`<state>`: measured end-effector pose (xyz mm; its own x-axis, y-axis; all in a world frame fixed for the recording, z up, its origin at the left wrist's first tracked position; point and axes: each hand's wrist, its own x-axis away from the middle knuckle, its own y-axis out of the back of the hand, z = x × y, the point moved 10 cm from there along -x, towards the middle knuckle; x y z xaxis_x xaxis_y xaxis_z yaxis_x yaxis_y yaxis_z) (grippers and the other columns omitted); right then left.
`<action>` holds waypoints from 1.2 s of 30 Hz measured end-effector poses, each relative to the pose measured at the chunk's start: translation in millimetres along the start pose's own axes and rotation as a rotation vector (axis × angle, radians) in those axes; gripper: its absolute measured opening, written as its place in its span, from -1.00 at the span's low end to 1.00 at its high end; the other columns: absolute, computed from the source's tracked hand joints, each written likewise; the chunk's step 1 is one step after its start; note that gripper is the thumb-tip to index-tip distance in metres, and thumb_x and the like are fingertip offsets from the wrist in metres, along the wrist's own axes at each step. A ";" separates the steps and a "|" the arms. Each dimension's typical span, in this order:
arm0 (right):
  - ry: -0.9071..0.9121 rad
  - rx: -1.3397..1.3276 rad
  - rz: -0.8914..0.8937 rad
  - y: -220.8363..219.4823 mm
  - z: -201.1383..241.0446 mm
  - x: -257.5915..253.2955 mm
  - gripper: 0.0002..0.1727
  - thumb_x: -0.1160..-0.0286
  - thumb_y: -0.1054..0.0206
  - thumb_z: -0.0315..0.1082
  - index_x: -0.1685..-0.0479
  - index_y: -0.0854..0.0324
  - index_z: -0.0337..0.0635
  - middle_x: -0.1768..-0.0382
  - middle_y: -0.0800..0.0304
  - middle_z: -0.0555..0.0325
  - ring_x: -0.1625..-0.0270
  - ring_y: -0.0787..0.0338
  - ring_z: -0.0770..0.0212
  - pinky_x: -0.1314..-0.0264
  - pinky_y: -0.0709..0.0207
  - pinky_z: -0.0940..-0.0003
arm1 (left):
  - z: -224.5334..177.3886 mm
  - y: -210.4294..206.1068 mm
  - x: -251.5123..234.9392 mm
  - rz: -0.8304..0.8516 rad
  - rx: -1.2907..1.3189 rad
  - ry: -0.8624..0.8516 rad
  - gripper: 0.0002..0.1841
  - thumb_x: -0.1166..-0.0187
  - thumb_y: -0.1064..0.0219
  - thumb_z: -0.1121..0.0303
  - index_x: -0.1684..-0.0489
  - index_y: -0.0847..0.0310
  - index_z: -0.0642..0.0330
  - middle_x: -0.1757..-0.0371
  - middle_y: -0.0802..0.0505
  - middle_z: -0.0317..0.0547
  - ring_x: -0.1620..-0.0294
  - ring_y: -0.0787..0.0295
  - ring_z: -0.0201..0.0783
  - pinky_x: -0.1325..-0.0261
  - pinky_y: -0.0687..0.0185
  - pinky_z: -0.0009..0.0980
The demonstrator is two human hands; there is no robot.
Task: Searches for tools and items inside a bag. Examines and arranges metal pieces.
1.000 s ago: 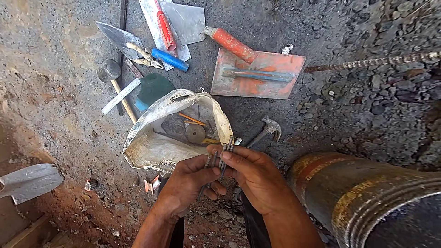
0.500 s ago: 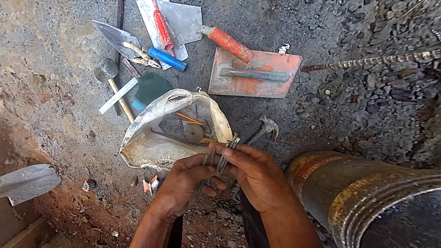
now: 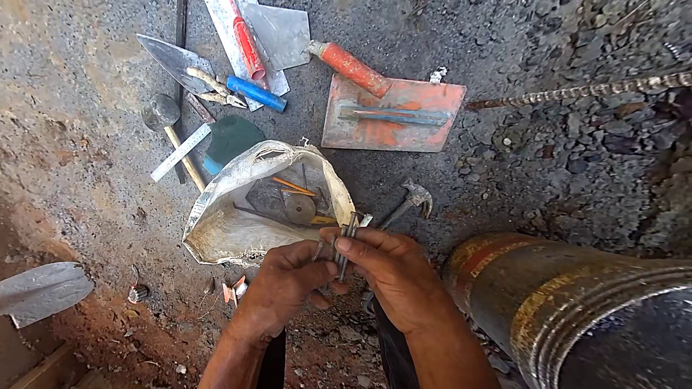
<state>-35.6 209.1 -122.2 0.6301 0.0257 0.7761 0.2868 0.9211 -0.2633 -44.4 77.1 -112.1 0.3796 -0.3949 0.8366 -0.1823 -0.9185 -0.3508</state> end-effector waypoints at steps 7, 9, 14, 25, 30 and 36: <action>-0.049 -0.058 -0.017 3.6 -3.3 -0.9 -0.79 -0.64 -0.33 -0.37 0.01 -0.86 -0.25 0.04 -0.91 -0.01 0.19 -0.82 0.24 0.07 -0.73 0.41 | 3.0 -3.9 0.0 0.089 0.114 0.071 -0.72 -0.74 -0.13 0.42 -0.10 -0.76 0.33 0.03 -0.89 0.31 0.24 -0.93 -0.14 0.32 -0.83 -0.40; -0.049 -0.072 -0.024 5.5 -3.4 -1.2 -0.77 -0.64 -0.34 -0.32 0.00 -0.86 -0.24 0.05 -0.90 -0.01 0.19 -0.82 0.24 0.08 -0.74 0.40 | 4.8 -4.0 -1.1 0.102 0.166 0.084 -0.70 -0.75 -0.10 0.42 -0.17 -0.75 0.32 0.00 -0.88 0.31 0.25 -0.92 -0.14 0.33 -0.83 -0.39; -0.033 -0.098 -0.087 16.9 1.9 -1.1 -0.72 -0.76 -0.21 -0.31 -0.06 -0.81 -0.26 -0.16 -0.91 -0.01 -0.16 -0.89 0.12 -0.23 -0.76 0.25 | 8.6 14.6 -2.8 -0.026 0.220 0.105 -0.64 -0.81 0.02 0.40 -0.31 -0.67 0.30 -0.17 -0.87 0.21 0.11 -0.93 -0.15 0.31 -0.83 -0.37; -0.098 0.043 -0.028 1.5 -11.3 -1.2 -0.79 -0.71 -0.30 -0.33 0.00 -0.83 -0.23 0.09 -0.94 -0.02 0.09 -0.94 0.07 0.02 -0.85 0.20 | 15.7 41.9 -8.8 -0.137 0.481 0.027 -0.58 -0.85 0.12 0.33 -0.43 -0.60 0.21 -0.30 -0.82 0.24 -0.24 -0.85 0.03 -0.25 -0.76 -0.10; -0.051 0.220 -0.032 -7.4 -13.9 -1.8 -0.82 -0.68 -0.36 -0.28 0.18 -0.86 -0.11 0.30 -0.93 0.16 0.25 -0.87 0.27 0.19 -0.73 0.34 | 8.2 29.8 -8.2 -0.141 0.636 -0.059 -0.63 -0.85 0.07 0.36 -0.34 -0.66 0.19 -0.23 -0.86 0.20 -0.15 -0.89 -0.03 -0.22 -0.79 -0.17; 0.013 0.425 -0.065 -12.3 -13.7 -0.6 -0.85 -0.62 -0.42 -0.24 0.21 -0.89 -0.01 0.43 -0.82 0.28 0.46 -0.69 0.36 0.43 -0.56 0.35 | 11.8 23.7 -2.7 -0.385 0.602 -0.065 -0.66 -0.84 0.03 0.39 -0.29 -0.67 0.19 -0.26 -0.84 0.10 -0.18 -0.83 -0.13 -0.21 -0.72 -0.25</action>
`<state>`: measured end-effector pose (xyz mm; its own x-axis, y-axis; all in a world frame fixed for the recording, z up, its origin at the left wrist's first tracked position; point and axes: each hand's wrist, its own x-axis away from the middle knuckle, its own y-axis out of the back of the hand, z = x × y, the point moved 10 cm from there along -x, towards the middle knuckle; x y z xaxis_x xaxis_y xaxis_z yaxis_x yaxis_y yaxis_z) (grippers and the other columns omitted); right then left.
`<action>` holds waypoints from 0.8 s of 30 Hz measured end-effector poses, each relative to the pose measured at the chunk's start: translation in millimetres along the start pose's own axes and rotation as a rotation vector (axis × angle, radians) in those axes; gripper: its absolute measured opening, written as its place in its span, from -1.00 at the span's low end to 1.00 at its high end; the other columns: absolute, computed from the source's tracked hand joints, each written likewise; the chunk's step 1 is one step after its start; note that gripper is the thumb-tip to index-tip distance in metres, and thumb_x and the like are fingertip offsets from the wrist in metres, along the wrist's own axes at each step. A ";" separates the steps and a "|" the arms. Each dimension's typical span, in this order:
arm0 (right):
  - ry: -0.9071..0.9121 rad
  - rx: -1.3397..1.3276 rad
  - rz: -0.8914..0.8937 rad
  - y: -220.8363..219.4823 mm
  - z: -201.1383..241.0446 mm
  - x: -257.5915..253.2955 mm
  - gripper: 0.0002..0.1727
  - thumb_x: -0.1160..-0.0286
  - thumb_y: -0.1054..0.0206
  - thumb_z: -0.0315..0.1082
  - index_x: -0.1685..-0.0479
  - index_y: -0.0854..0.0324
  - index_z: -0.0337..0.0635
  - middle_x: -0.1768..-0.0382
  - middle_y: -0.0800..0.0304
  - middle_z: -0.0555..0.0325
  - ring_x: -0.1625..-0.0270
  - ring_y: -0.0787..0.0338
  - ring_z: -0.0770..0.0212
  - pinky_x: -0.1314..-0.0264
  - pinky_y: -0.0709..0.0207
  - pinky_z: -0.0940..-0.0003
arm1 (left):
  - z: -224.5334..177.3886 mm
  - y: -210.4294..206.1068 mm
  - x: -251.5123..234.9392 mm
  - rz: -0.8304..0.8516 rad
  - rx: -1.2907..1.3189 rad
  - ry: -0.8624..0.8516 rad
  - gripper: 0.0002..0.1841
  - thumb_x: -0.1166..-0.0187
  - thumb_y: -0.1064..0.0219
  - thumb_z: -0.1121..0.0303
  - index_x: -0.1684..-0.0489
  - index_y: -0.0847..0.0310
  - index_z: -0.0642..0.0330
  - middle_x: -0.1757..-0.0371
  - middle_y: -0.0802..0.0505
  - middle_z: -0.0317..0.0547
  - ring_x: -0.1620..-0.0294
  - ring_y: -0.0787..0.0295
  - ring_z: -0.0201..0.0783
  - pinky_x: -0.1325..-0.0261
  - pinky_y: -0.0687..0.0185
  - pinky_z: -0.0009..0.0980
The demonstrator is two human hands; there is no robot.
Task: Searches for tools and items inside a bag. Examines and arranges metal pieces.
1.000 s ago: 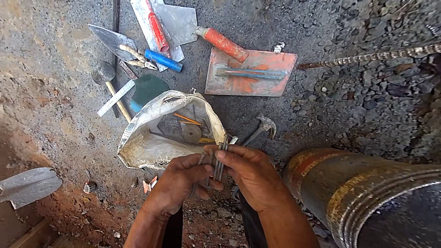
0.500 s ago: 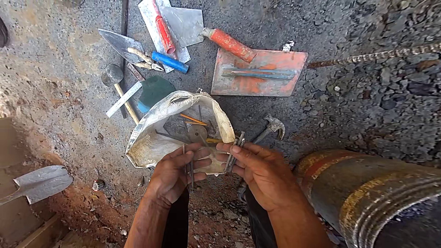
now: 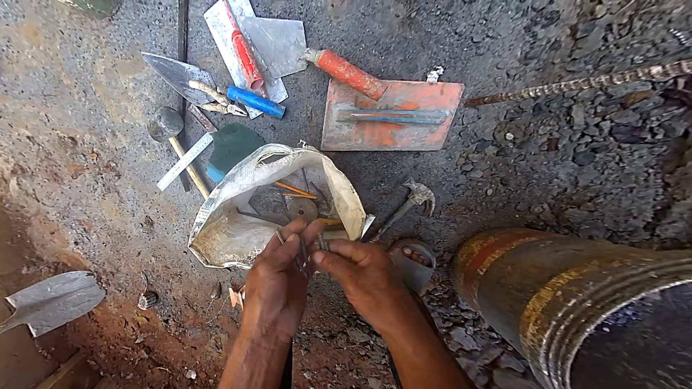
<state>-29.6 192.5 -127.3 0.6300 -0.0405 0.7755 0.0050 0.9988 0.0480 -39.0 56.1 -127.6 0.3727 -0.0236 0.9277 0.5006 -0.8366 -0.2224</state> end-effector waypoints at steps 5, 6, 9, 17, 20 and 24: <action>-0.010 0.030 0.011 -2.1 -1.4 1.6 -0.87 -0.58 -0.47 -0.22 0.10 -0.89 0.02 0.27 -0.79 0.29 0.33 -0.73 0.36 0.31 -0.65 0.36 | 2.8 -6.2 7.8 -0.034 -0.018 -0.088 -0.65 -0.84 0.02 0.39 -0.35 -0.66 0.19 -0.31 -0.83 0.06 -0.31 -0.78 -0.12 -0.33 -0.67 -0.19; -0.004 0.008 0.013 -1.9 -2.0 1.4 -0.88 -0.56 -0.48 -0.23 0.10 -0.88 0.01 0.24 -0.79 0.28 0.29 -0.75 0.36 0.27 -0.67 0.36 | 3.1 -7.8 8.1 -0.016 -0.005 -0.093 -0.64 -0.85 0.03 0.40 -0.38 -0.64 0.20 -0.34 -0.81 0.07 -0.34 -0.77 -0.10 -0.38 -0.65 -0.17; -0.002 -0.105 0.037 0.8 -5.2 0.8 -0.89 -0.55 -0.48 -0.26 0.14 -0.86 -0.05 0.22 -0.82 0.22 0.26 -0.78 0.29 0.24 -0.70 0.31 | 3.5 -12.7 9.6 0.067 0.027 -0.077 -0.61 -0.83 0.04 0.38 -0.44 -0.62 0.20 -0.38 -0.79 0.11 -0.39 -0.74 -0.06 -0.41 -0.64 -0.14; -0.046 -0.318 0.104 1.0 -4.2 4.0 -0.79 -0.68 -0.34 -0.24 0.10 -0.85 -0.13 0.31 -0.82 0.11 0.32 -0.72 0.26 0.27 -0.59 0.38 | -5.3 -18.3 10.4 0.279 0.071 -0.001 -0.52 -0.89 0.18 0.22 -0.50 -0.61 0.12 -0.50 -0.73 0.05 -0.38 -0.72 -0.15 -0.37 -0.61 -0.24; -0.033 -0.358 0.112 -0.1 -2.4 4.6 -0.78 -0.67 -0.33 -0.24 0.13 -0.85 -0.16 0.31 -0.82 0.06 0.31 -0.74 0.22 0.24 -0.65 0.35 | -7.3 -19.3 10.3 0.344 0.115 0.015 -0.53 -0.88 0.17 0.22 -0.48 -0.61 0.14 -0.53 -0.69 0.08 -0.46 -0.66 -0.09 -0.43 -0.59 -0.22; -0.031 -0.363 0.107 -1.5 -0.5 4.4 -0.78 -0.66 -0.35 -0.23 0.15 -0.86 -0.14 0.30 -0.82 0.07 0.31 -0.72 0.22 0.25 -0.62 0.37 | -8.7 -18.6 10.2 0.367 0.115 0.028 -0.53 -0.87 0.15 0.22 -0.47 -0.63 0.11 -0.54 -0.68 0.04 -0.50 -0.64 -0.09 -0.46 -0.58 -0.19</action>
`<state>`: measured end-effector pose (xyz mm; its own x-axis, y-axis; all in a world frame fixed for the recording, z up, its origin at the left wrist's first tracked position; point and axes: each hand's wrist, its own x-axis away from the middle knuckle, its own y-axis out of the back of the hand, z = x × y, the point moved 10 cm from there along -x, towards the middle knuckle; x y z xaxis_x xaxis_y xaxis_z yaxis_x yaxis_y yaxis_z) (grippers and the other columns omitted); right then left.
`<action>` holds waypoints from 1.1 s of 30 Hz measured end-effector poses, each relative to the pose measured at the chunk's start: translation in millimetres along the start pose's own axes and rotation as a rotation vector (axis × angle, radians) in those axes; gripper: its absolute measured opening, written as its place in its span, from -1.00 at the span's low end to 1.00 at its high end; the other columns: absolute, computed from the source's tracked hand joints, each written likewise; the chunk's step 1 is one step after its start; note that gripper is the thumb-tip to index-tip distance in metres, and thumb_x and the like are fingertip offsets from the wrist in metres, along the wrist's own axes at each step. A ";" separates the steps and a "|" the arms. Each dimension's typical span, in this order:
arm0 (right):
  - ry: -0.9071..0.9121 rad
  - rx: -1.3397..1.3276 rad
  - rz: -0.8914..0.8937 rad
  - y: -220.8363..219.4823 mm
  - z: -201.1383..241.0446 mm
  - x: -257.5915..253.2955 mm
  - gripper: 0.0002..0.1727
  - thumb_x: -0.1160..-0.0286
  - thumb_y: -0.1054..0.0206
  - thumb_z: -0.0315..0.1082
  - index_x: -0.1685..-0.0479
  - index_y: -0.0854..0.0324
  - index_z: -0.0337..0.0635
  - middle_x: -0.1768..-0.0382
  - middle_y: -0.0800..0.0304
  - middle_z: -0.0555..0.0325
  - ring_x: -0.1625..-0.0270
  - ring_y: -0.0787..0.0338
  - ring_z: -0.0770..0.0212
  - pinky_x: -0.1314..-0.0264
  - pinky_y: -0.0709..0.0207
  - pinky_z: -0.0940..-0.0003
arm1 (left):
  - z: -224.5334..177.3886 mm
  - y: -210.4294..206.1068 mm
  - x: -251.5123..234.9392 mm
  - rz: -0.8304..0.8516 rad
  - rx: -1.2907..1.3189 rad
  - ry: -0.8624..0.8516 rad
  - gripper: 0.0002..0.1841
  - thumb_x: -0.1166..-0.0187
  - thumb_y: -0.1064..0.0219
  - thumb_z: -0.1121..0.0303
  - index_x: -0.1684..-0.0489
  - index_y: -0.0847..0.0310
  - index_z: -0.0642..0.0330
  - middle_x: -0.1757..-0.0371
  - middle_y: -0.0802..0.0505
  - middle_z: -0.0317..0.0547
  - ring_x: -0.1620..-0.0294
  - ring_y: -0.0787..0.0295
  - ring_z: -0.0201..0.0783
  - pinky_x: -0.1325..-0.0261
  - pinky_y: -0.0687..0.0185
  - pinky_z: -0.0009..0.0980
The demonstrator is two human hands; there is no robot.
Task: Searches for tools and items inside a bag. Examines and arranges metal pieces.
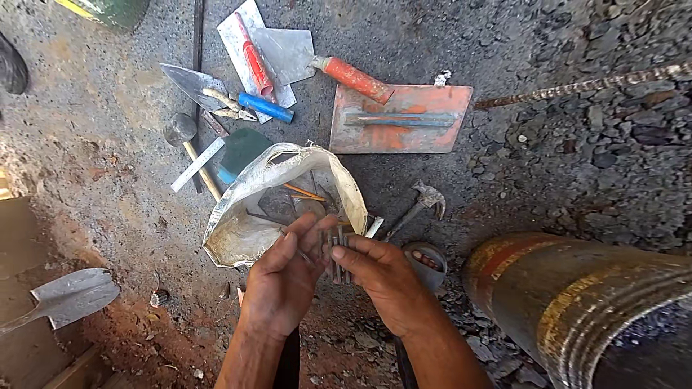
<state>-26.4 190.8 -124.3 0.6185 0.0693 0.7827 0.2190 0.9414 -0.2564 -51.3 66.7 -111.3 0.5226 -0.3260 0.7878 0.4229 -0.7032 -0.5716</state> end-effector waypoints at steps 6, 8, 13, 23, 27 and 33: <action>0.176 0.449 -0.204 -2.2 18.8 6.0 -0.84 -0.65 -0.38 -0.24 0.10 -0.85 -0.05 0.21 -0.82 0.26 0.33 -0.73 0.34 0.29 -0.66 0.32 | -26.5 28.0 6.9 -0.242 -0.363 -0.144 -0.53 -0.88 0.18 0.23 -0.44 -0.62 0.14 -0.49 -0.74 -0.07 -0.47 -0.67 -0.16 -0.48 -0.57 -0.14; 0.258 0.607 -0.292 -6.7 29.1 11.6 -0.79 -0.67 -0.35 -0.24 -0.01 -0.84 -0.10 0.13 -0.82 0.19 0.26 -0.77 0.30 0.19 -0.72 0.21 | -49.8 48.3 20.2 -0.470 -0.582 -0.276 -0.59 -0.89 0.10 0.25 -0.37 -0.64 0.16 -0.35 -0.82 -0.13 -0.35 -0.75 -0.17 -0.37 -0.64 -0.13; 0.155 0.179 -0.082 -14.4 14.7 5.8 -0.75 -0.77 -0.22 -0.26 -0.10 -0.77 -0.16 0.16 -0.95 0.21 0.20 -0.90 0.32 0.11 -0.82 0.30 | -36.0 27.7 38.3 -0.383 -0.667 -0.329 -0.68 -0.80 0.00 0.42 -0.26 -0.65 0.28 0.31 -0.88 -0.06 0.31 -0.86 -0.24 0.13 -0.87 -0.29; 0.105 -0.308 0.037 21.6 8.2 15.3 -0.65 -0.80 -0.10 -0.25 -0.26 -0.72 -0.18 -0.09 -0.88 0.02 -0.05 -0.83 0.19 -0.12 -0.71 0.23 | 1.7 -37.4 29.8 -0.294 -0.719 -0.445 -0.74 -0.75 -0.08 0.50 -0.10 -0.73 0.27 0.10 -0.89 0.06 0.19 -0.88 -0.16 0.03 -0.87 -0.25; 0.097 -0.393 0.014 34.7 5.6 21.5 -0.66 -0.81 -0.09 -0.29 -0.24 -0.72 -0.22 -0.06 -0.87 -0.02 0.00 -0.84 0.18 -0.12 -0.73 0.23 | 9.5 -50.5 30.7 -0.282 -0.857 -0.566 -0.75 -0.73 -0.12 0.49 -0.16 -0.70 0.26 0.05 -0.89 -0.01 0.14 -0.88 -0.18 0.06 -0.87 -0.29; 0.067 -0.359 -0.028 57.8 -5.4 27.4 -0.51 -0.85 0.00 0.01 -0.27 -0.68 -0.15 -0.04 -0.83 0.08 -0.01 -0.81 0.22 -0.10 -0.73 0.23 | 47.3 -86.6 46.4 -0.077 -1.319 -0.631 -0.65 -0.72 -0.15 0.40 -0.32 -0.70 0.34 -0.36 -0.83 0.00 -0.43 -0.75 -0.11 -0.46 -0.72 -0.19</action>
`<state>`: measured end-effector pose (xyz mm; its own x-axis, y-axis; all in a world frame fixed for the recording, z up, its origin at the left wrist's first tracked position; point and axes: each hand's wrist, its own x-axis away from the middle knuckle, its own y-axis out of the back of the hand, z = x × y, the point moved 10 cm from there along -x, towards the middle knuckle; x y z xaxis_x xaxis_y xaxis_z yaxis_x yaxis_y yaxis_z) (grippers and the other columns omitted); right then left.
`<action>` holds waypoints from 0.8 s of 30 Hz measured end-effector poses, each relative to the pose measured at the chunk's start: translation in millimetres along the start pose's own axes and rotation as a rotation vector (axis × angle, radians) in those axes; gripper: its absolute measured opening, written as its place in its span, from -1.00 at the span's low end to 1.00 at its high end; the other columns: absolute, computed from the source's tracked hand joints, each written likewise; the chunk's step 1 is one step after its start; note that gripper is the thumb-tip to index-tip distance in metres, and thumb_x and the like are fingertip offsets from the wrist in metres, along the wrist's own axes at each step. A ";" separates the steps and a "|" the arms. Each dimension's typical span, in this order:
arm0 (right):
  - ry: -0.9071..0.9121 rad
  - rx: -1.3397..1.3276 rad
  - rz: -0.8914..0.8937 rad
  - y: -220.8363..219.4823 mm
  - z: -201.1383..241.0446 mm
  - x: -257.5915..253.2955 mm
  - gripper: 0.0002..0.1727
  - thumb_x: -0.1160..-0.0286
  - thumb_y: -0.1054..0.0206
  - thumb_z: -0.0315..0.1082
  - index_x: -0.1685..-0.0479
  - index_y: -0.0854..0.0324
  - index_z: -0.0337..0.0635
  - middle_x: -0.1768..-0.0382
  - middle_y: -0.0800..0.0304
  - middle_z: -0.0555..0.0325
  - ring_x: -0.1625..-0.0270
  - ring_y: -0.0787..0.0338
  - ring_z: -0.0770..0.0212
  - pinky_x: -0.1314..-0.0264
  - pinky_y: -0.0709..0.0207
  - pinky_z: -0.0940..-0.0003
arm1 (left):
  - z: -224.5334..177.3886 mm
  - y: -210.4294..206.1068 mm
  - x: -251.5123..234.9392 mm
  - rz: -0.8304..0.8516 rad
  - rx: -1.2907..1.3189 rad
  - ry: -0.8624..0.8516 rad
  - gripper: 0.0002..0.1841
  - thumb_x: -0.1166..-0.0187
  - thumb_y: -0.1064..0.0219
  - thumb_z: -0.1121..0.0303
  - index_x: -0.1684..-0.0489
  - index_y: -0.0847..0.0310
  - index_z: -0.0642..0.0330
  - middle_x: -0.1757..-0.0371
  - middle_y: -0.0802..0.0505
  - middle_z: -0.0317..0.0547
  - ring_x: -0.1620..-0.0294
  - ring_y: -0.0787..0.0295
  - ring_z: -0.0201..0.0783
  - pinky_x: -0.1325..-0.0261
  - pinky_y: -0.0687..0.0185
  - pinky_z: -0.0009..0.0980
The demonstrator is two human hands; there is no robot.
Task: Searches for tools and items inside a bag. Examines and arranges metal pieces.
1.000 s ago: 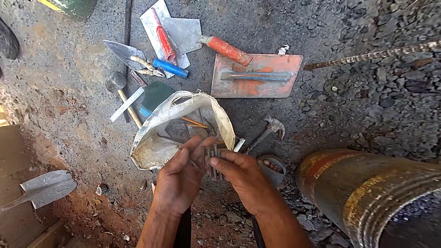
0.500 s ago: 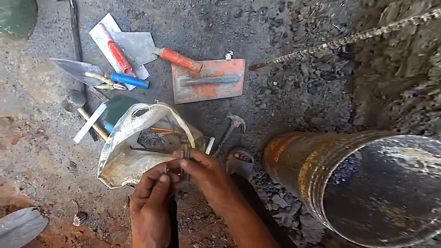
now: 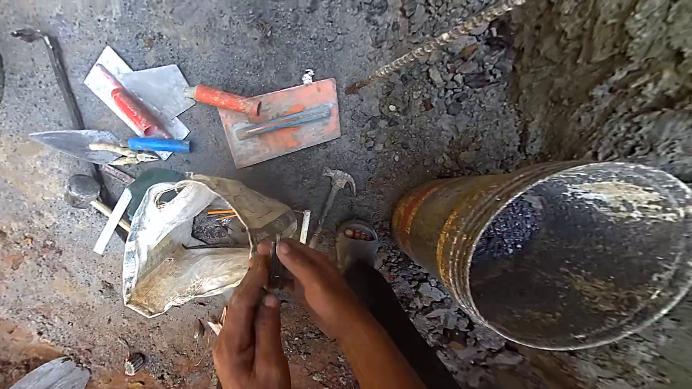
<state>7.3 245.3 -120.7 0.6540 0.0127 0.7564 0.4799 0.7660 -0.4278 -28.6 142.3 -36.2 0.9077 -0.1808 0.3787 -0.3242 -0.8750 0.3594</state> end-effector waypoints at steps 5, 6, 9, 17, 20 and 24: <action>0.008 0.006 -0.128 62.8 8.3 8.2 -0.51 -0.87 0.05 -0.01 -0.35 -0.60 -0.17 0.04 -0.87 0.06 0.03 -0.87 0.16 -0.14 -0.77 0.15 | 47.2 -35.3 16.6 0.110 -0.068 0.115 -0.78 -0.68 -0.24 0.36 -0.04 -0.78 0.23 0.01 -0.90 -0.17 0.01 -0.86 -0.31 -0.07 -0.84 -0.32; 0.004 -0.001 -0.196 80.1 10.7 11.4 -0.55 -0.86 0.00 -0.05 -0.39 -0.59 -0.16 0.02 -0.87 0.05 0.01 -0.87 0.15 -0.15 -0.77 0.14 | 73.1 -51.1 17.8 0.186 -0.144 0.202 -0.76 -0.68 -0.25 0.32 -0.08 -0.78 0.20 0.02 -0.91 -0.17 0.04 -0.87 -0.32 -0.05 -0.85 -0.29; 0.006 -0.083 -0.440 126.0 15.1 23.4 -0.68 -0.82 -0.12 -0.30 -0.39 -0.56 -0.16 -0.02 -0.88 0.01 -0.03 -0.89 0.13 -0.17 -0.76 0.20 | 145.3 -113.1 9.0 0.435 -0.385 0.402 -0.66 -0.72 -0.26 0.28 -0.33 -0.70 0.24 -0.17 -0.86 0.06 -0.10 -0.87 -0.07 -0.23 -0.77 0.01; 0.037 -0.233 -0.672 169.4 11.4 41.3 -0.72 -0.81 -0.14 -0.32 -0.31 -0.63 -0.17 -0.20 -0.86 0.01 -0.25 -0.86 0.03 -0.26 -0.76 0.07 | 228.5 -285.7 -81.0 0.720 -0.922 0.286 -0.50 -0.68 -0.26 0.21 -0.53 -0.48 0.27 -0.52 -0.62 0.29 -0.59 -0.46 0.34 -0.40 -0.50 0.33; 0.028 -0.347 -0.645 174.2 11.5 41.7 -0.67 -0.83 -0.10 -0.30 -0.38 -0.60 -0.20 -0.19 -0.86 -0.08 -0.23 -0.87 -0.04 -0.24 -0.77 0.03 | 253.2 -305.7 -99.7 0.724 -1.092 0.370 -0.51 -0.66 -0.27 0.24 -0.51 -0.44 0.28 -0.40 -0.69 0.33 -0.48 -0.59 0.34 -0.36 -0.52 0.32; 0.099 -0.343 -0.497 177.1 33.0 40.9 -0.69 -0.87 -0.02 -0.27 -0.29 -0.58 -0.20 -0.01 -0.89 -0.04 -0.07 -0.92 0.02 -0.19 -0.81 0.06 | 230.0 -279.5 -95.5 0.579 -0.809 0.605 -0.43 -0.63 -0.29 0.14 -0.56 -0.39 0.27 -0.25 -0.78 0.35 -0.26 -0.77 0.32 -0.17 -0.67 0.32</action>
<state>99.7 402.7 -149.2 0.3471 -0.3651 0.8638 0.8915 0.4145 -0.1831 36.6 300.8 -368.9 0.3631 -0.0247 0.9314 -0.9225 -0.1502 0.3557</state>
